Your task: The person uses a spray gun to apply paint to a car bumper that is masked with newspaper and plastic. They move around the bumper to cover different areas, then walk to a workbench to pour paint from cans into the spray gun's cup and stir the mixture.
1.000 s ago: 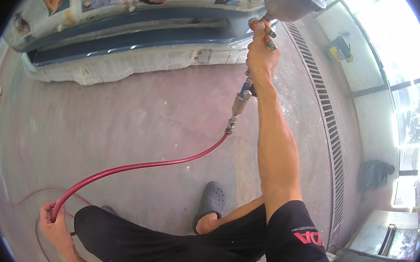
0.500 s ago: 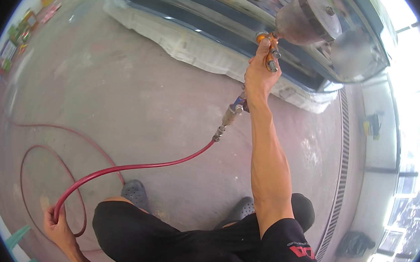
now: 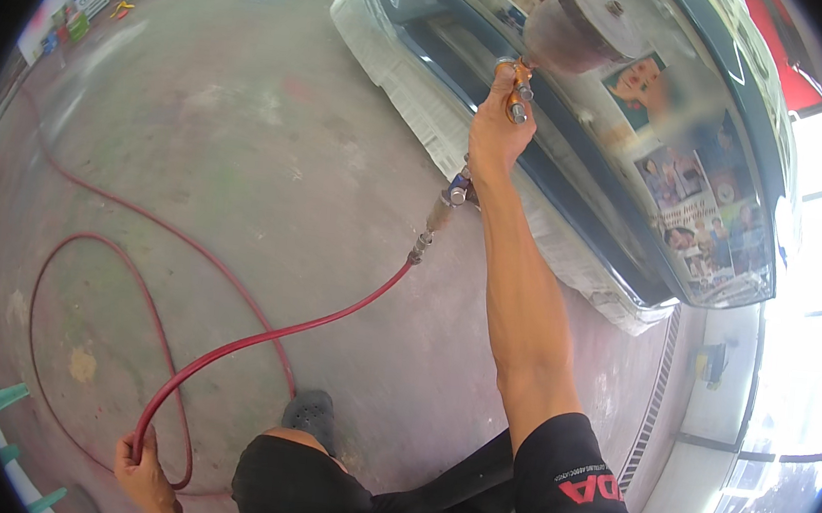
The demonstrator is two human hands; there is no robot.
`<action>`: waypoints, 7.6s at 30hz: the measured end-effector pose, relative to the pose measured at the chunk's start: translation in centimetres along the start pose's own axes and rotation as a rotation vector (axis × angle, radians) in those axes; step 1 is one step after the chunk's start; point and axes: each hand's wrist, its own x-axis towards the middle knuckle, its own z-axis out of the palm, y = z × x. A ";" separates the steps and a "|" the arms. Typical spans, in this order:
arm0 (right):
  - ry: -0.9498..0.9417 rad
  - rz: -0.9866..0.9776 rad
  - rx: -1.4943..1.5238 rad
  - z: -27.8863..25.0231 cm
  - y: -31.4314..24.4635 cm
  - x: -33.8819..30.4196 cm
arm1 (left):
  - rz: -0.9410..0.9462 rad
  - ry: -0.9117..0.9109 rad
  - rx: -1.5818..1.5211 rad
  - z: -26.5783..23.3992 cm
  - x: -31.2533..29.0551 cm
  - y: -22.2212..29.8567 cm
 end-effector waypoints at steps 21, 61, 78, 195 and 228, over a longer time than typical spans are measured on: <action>0.069 0.243 0.617 11.5 4.0 -5.3 | -0.106 0.159 0.338 -1.9 1.9 6.2; 0.092 0.320 0.738 17.3 9.3 -3.2 | 0.074 0.402 0.275 0.5 2.0 8.9; 0.020 0.372 0.811 13.7 8.7 -4.6 | 0.198 0.543 0.470 -1.4 4.8 7.5; -0.316 -0.076 -0.899 -22.5 0.7 -3.8 | 0.212 -1.400 0.150 14.3 -6.1 3.5; -0.466 -0.148 -0.984 -0.2 -4.3 2.2 | -0.310 -0.990 -0.410 11.0 -0.3 -4.8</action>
